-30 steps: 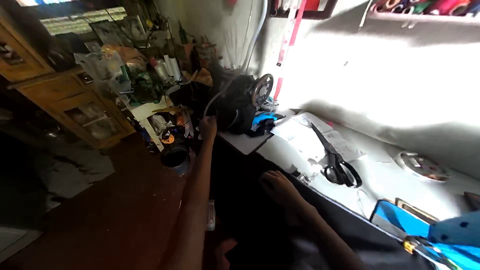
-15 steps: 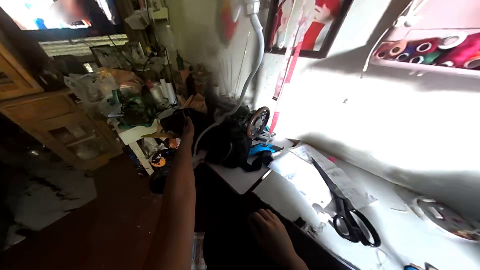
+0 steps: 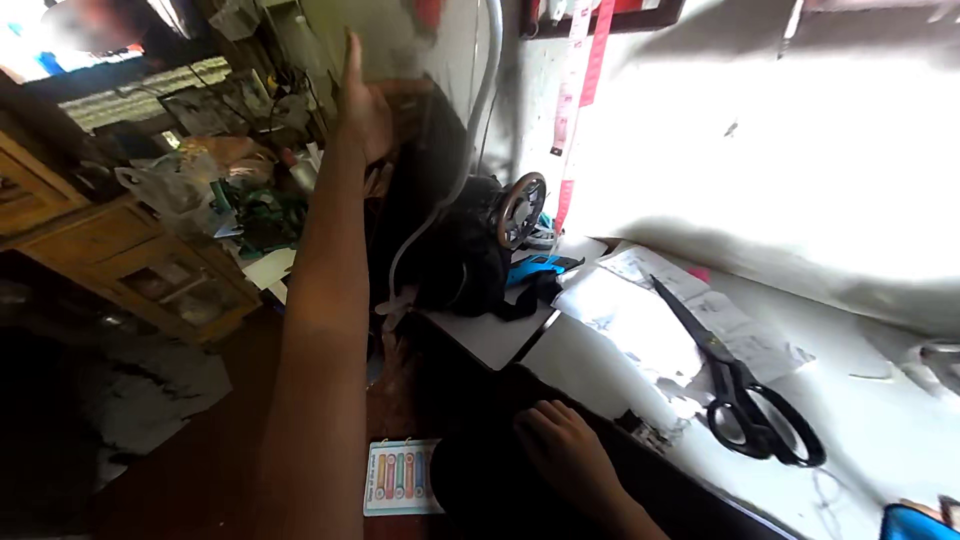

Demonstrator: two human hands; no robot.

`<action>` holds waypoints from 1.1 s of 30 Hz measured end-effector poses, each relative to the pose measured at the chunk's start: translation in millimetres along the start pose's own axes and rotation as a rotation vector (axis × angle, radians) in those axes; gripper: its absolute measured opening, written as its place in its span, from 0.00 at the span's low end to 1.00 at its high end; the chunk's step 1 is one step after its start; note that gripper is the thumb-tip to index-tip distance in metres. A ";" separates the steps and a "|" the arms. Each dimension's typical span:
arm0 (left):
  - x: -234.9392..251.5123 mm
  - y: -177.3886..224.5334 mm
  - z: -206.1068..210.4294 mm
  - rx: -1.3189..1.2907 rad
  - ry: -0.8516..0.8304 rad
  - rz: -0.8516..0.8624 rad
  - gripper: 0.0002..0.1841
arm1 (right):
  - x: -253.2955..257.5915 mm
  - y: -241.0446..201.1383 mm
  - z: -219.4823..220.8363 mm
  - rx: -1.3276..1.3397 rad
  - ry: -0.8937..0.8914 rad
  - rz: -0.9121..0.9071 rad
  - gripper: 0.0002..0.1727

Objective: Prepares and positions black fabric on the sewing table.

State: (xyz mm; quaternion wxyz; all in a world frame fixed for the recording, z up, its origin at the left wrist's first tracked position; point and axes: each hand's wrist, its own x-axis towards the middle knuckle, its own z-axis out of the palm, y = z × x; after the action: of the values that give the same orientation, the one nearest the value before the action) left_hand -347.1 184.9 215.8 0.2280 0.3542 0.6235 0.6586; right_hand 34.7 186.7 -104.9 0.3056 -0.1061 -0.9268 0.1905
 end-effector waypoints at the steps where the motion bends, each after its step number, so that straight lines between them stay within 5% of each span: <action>1: -2.2 -3.8 5.1 0.018 -0.069 -0.017 0.54 | -0.3 0.3 -0.6 0.003 -0.004 0.002 0.14; 4: 7.5 -31.5 0.5 0.185 -0.107 -0.075 0.54 | -0.5 1.7 -0.2 0.001 0.008 -0.003 0.14; 8: 11.0 -95.4 -32.3 0.441 0.167 -0.273 0.49 | -1.5 3.0 -0.8 -0.008 0.011 0.002 0.14; 12: 4.7 -175.3 -59.1 0.491 0.587 -0.428 0.39 | -0.1 1.7 -1.0 -0.020 0.014 0.014 0.14; 18: 8.0 -225.4 -57.6 0.278 0.698 -0.399 0.40 | 0.0 1.1 -2.5 -0.006 -0.022 0.026 0.14; 25: 41.0 -97.8 -45.3 0.157 0.546 0.099 0.34 | -0.2 2.1 0.9 -0.027 0.019 0.023 0.16; 29: 44.3 -6.6 -34.9 -0.005 0.385 0.210 0.37 | -0.6 3.4 2.8 -0.017 0.024 0.019 0.16; 33: 36.4 33.0 -21.2 -0.042 0.306 0.295 0.24 | -0.8 3.0 2.9 -0.016 0.037 0.019 0.15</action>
State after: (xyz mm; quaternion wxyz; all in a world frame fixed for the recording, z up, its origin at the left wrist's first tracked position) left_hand -381.8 194.1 255.5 0.0391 0.3329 0.5784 0.7437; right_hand 33.8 188.3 -108.8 0.3199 -0.1211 -0.9215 0.1841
